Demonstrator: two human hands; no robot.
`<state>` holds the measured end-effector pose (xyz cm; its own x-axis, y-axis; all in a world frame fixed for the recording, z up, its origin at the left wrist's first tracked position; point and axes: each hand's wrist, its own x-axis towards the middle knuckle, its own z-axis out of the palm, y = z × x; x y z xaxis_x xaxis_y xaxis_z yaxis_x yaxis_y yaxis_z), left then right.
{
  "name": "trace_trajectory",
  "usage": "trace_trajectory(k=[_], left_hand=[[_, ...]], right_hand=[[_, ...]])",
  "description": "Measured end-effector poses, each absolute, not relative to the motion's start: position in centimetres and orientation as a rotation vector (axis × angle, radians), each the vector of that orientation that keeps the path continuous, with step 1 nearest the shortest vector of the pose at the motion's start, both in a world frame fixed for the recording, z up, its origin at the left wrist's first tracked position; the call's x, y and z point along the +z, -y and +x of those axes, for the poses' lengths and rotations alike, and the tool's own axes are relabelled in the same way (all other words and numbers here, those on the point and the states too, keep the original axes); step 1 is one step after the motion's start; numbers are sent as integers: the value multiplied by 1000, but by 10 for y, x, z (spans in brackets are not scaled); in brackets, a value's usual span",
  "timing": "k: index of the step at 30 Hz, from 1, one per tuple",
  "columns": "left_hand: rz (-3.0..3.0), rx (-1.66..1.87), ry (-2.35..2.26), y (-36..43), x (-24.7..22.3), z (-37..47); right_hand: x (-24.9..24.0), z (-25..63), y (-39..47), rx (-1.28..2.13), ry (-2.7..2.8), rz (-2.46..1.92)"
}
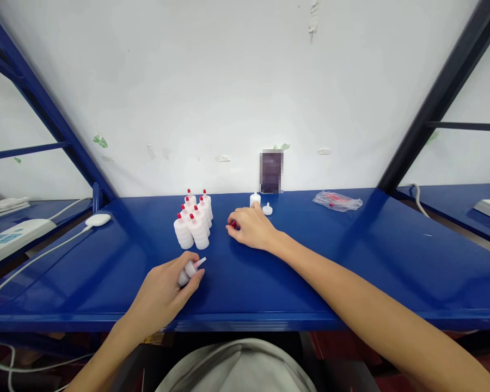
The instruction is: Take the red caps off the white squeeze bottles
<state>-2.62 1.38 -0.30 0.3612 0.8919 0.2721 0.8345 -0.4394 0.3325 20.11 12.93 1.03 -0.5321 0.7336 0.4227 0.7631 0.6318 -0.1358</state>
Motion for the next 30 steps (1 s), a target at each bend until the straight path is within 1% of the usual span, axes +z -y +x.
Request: trace_trajectory(k=[4, 7, 9, 12, 17, 23, 27, 30], left_hand=[[2444, 662, -1567, -15, -3, -26], [2408, 669, -1564, -15, -2, -26], [2386, 676, -1551, -15, -3, -27], [2366, 692, -1539, -16, -4, -29], [2333, 712, -1502, -16, -5, -29], [2253, 787, -1500, -15, -6, -30], [2301, 777, -1502, -17, -7, -30], [2409, 692, -1510, -19, -7, -30]], right_hand=[[15, 191, -110, 106, 2329, -994], [16, 182, -93, 306, 2457, -764], [15, 177, -86, 347, 2537, -659], [15, 174, -82, 343, 2549, -627], [20, 176, -80, 459, 2502, -673], [14, 168, -76, 348, 2510, -700], [16, 186, -103, 175, 2171, -840], [19, 222, -141, -86, 1840, -1080]])
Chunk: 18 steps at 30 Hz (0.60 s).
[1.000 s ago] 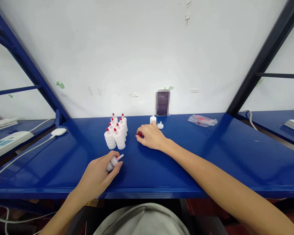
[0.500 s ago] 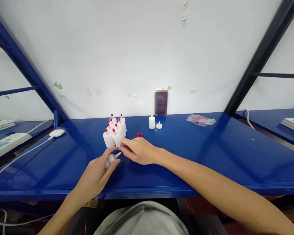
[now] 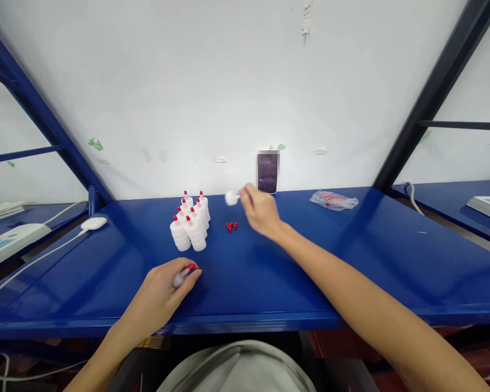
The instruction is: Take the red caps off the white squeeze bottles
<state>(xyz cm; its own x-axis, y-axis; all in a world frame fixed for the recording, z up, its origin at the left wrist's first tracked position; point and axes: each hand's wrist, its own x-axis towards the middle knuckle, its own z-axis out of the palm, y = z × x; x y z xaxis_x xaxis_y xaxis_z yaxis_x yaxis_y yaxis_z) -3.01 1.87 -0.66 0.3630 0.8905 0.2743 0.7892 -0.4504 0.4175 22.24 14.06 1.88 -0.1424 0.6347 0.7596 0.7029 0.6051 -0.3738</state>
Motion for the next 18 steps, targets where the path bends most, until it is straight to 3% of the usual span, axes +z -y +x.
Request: trace_trajectory(k=[4, 8, 18], left_hand=[[2527, 670, -1573, -20, -6, -28], [2502, 706, -1592, -20, -5, -27], [2250, 952, -1465, -13, -6, -31]], right_hand=[[15, 271, -180, -303, 1610, -1436], [7, 286, -192, -282, 1609, -1696], [0, 276, -192, -164, 1838, -1833]])
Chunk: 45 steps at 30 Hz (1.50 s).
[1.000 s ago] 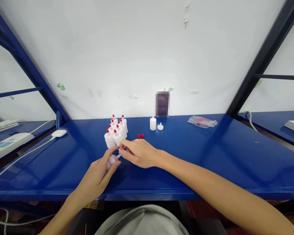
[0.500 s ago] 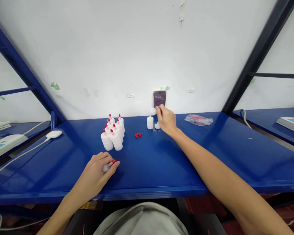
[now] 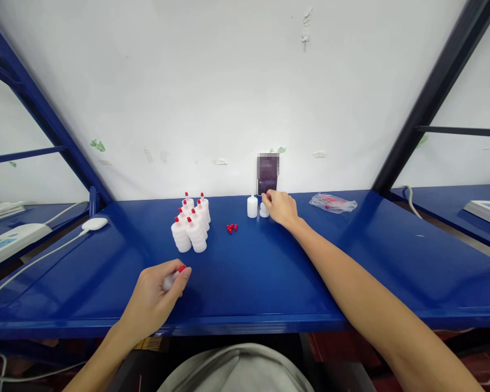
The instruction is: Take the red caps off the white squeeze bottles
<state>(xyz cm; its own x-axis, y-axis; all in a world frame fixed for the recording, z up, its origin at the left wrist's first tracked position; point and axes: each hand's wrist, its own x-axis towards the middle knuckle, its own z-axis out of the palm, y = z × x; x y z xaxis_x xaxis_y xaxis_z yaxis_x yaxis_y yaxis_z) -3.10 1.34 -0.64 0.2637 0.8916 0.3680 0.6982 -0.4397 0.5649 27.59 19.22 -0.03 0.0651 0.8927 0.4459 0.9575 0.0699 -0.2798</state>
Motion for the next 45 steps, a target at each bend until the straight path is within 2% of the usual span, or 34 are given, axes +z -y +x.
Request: trace_trajectory(k=[7, 12, 15, 18, 20, 31, 45], left_hand=[[2250, 898, -1379, -12, -4, -32], [2274, 856, -1382, -10, 1, -30], [2284, 821, -1434, -10, 2, -28], [2325, 826, -1498, -12, -2, -27], [2368, 836, -1536, -14, -5, -26], [2509, 684, -1612, -14, -11, -24], [2525, 619, -1583, -18, -9, -22]], right_hand=[[5, 274, -188, -171, 1783, -1782], [26, 252, -160, -312, 1672, -1528], [32, 221, -125, -197, 1995, -1227], [26, 185, -89, -88, 2558, -764], [19, 168, -72, -37, 2724, -630], [6, 156, -59, -322, 2727, -730], [18, 149, -50, -193, 2780, -990]])
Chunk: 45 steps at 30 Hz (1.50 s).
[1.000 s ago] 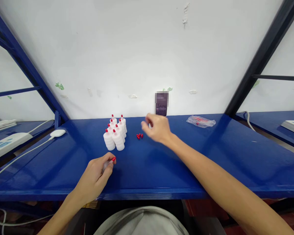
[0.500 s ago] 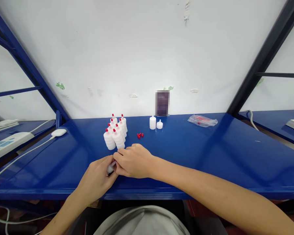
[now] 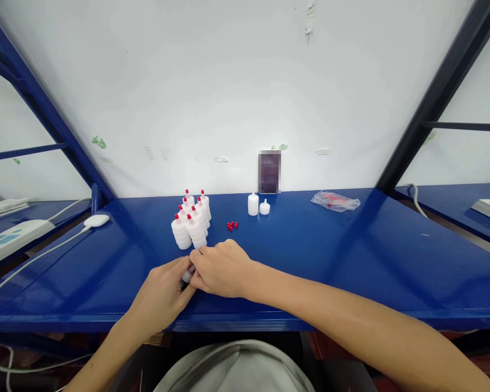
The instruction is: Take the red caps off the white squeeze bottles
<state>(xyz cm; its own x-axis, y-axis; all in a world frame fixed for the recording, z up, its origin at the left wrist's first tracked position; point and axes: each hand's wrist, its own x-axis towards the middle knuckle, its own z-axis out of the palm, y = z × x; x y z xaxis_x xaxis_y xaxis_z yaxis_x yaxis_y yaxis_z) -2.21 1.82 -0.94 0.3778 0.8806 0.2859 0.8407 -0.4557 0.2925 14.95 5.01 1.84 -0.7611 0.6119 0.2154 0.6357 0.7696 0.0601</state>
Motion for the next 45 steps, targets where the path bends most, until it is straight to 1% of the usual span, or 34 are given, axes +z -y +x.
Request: trace_trajectory(k=[4, 15, 17, 19, 22, 27, 35, 41, 45], left_hand=[[2506, 608, -1597, -18, -8, -22], [2555, 639, -1602, -15, -9, -24], [2606, 680, -1635, -13, -11, -26], [2631, 751, -1666, -12, -13, -28], [2625, 765, -1653, -12, -14, -30], [2583, 678, -1631, -16, -11, -29], [2567, 650, -1589, -15, -8, -28], [2549, 637, -1579, -16, -8, -28], [2550, 650, -1579, -16, -9, -28]], right_hand=[[19, 148, -53, -182, 2772, -1061], [20, 147, -55, -145, 2803, -1049], [23, 157, -67, -168, 2760, -1204], [28, 173, -84, -220, 2631, -1473], [35, 199, -112, -269, 2460, -1578], [29, 216, -133, -230, 2428, -1528], [16, 216, -138, -42, 2428, -1486], [14, 220, -140, 102, 2620, -1332], [13, 222, -141, 132, 2651, -1292]])
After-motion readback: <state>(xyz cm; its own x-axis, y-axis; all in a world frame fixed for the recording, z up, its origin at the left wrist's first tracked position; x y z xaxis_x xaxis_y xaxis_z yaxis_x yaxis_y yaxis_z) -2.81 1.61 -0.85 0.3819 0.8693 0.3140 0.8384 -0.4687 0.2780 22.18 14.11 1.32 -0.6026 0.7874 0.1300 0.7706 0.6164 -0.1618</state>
